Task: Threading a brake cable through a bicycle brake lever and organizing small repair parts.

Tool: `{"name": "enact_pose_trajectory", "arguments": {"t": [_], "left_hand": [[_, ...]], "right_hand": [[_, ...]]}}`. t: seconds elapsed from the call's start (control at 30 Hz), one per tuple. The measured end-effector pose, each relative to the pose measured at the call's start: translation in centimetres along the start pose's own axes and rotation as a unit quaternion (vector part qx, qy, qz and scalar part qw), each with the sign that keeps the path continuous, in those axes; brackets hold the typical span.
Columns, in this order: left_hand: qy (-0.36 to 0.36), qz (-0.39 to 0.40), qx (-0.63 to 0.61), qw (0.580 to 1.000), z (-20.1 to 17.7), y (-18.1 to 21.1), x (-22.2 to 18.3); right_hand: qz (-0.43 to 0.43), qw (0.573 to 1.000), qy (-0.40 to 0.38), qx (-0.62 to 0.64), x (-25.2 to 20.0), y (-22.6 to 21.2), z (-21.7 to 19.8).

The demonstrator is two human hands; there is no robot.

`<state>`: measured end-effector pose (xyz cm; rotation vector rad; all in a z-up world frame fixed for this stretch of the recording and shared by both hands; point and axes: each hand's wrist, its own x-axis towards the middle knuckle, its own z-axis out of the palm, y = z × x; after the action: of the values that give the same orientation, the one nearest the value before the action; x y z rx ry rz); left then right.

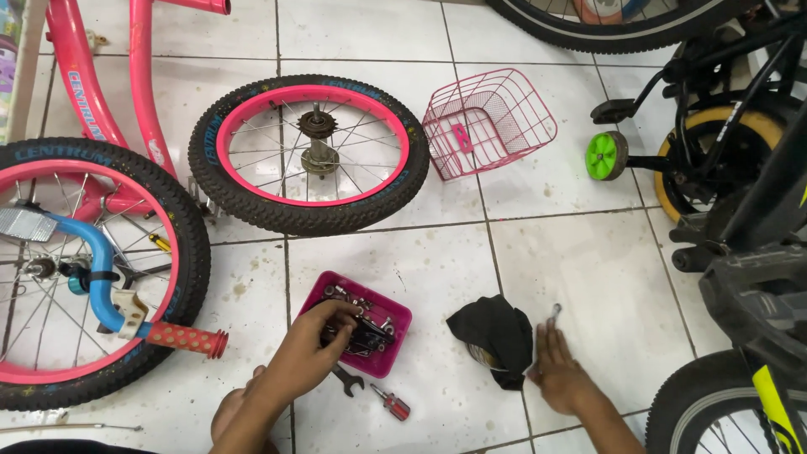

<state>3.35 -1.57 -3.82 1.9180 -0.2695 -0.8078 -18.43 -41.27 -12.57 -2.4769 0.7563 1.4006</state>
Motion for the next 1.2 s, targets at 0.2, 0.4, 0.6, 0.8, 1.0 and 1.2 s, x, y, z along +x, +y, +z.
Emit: {"name": "enact_pose_trajectory", "arguments": {"t": [0.2, 0.4, 0.6, 0.8, 1.0, 1.2], "left_hand": [[-0.004, -0.009, -0.019, 1.0, 0.0, -0.1, 0.1], [-0.003, 0.0, -0.019, 1.0, -0.4, 0.2, 0.0], [0.001, 0.019, -0.028, 0.999, -0.7, -0.1, 0.1], [-0.004, 0.035, -0.03, 0.999, -1.1, 0.1, -0.5], [-0.001, 0.095, -0.01, 0.995, -1.5, -0.4, -1.6], [0.008, 0.14, 0.097, 0.985, -4.6, 1.0, -4.4]], "right_hand": [[0.121, 0.918, 0.375, -0.054, 2.6, 5.9, -2.9], [0.098, 0.937, 0.333, -0.043, 4.2, 3.8, -2.5], [0.137, 0.93, 0.299, 0.166, -2.8, -2.3, -10.2], [-0.157, 0.879, 0.347, 0.286, -9.3, -14.5, -12.9], [-0.289, 0.899, 0.185, 0.272, -12.3, -25.5, -11.7], [-0.347, 0.878, 0.195, 0.265, -13.7, -31.1, -9.7]]}}
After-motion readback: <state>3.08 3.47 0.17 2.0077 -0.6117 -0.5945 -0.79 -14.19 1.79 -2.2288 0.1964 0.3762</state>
